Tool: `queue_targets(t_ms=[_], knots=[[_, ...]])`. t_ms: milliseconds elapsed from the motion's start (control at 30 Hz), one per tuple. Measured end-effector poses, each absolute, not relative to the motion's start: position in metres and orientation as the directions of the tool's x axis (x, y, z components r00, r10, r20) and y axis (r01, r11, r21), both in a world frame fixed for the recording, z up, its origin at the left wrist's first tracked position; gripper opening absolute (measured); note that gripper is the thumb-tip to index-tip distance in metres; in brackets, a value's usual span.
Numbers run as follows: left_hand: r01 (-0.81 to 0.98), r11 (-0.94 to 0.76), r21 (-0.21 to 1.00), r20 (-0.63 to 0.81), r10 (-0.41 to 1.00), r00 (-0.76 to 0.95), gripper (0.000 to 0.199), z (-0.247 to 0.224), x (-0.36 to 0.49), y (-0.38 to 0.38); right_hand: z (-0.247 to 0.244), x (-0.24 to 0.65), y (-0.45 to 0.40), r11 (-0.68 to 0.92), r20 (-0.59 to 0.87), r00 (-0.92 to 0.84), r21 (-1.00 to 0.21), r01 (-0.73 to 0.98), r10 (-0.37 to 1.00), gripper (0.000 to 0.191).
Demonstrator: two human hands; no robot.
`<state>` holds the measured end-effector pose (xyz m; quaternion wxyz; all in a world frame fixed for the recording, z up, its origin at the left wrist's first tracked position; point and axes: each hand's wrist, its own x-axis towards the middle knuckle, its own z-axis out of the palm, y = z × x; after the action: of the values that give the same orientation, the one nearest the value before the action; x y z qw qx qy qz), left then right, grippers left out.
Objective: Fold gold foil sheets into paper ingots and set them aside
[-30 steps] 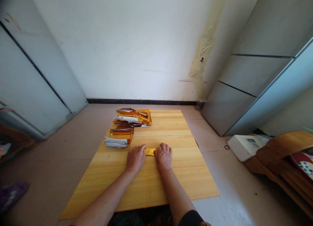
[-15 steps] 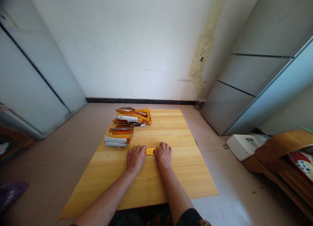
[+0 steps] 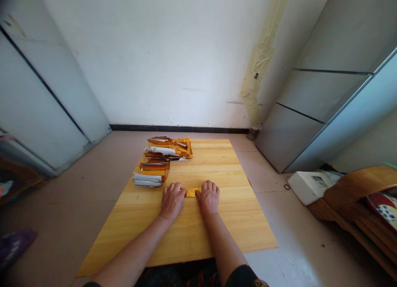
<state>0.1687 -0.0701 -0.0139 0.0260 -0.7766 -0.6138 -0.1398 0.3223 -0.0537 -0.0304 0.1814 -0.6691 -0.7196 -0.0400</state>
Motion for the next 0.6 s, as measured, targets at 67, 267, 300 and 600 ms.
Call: queue_targets(t_ms=[67,267,300,600], knots=[[0.943,-0.316,0.108,0.244,0.928,0.283,0.018,-0.014,0.167,-0.068,-0.031,0.324,-0.053,0.118,0.315,-0.051,-0.196,0.974,0.948,0.017],[0.916,-0.391,0.087,0.216,0.905,0.366,0.015,-0.019,0.161,-0.066,-0.036,0.338,-0.049,0.145,0.277,-0.082,-0.217,0.965,0.958,0.029],[0.916,-0.392,0.088,0.218,0.904,0.367,0.015,-0.020,0.160,-0.067,-0.036,0.340,-0.049,0.151,0.284,-0.085,-0.222,0.963,0.955,0.031],[0.925,-0.345,0.157,0.264,0.917,0.297,0.018,-0.024,0.159,-0.069,-0.022,0.299,-0.062,0.177,0.261,-0.097,-0.304,0.936,0.960,0.014]])
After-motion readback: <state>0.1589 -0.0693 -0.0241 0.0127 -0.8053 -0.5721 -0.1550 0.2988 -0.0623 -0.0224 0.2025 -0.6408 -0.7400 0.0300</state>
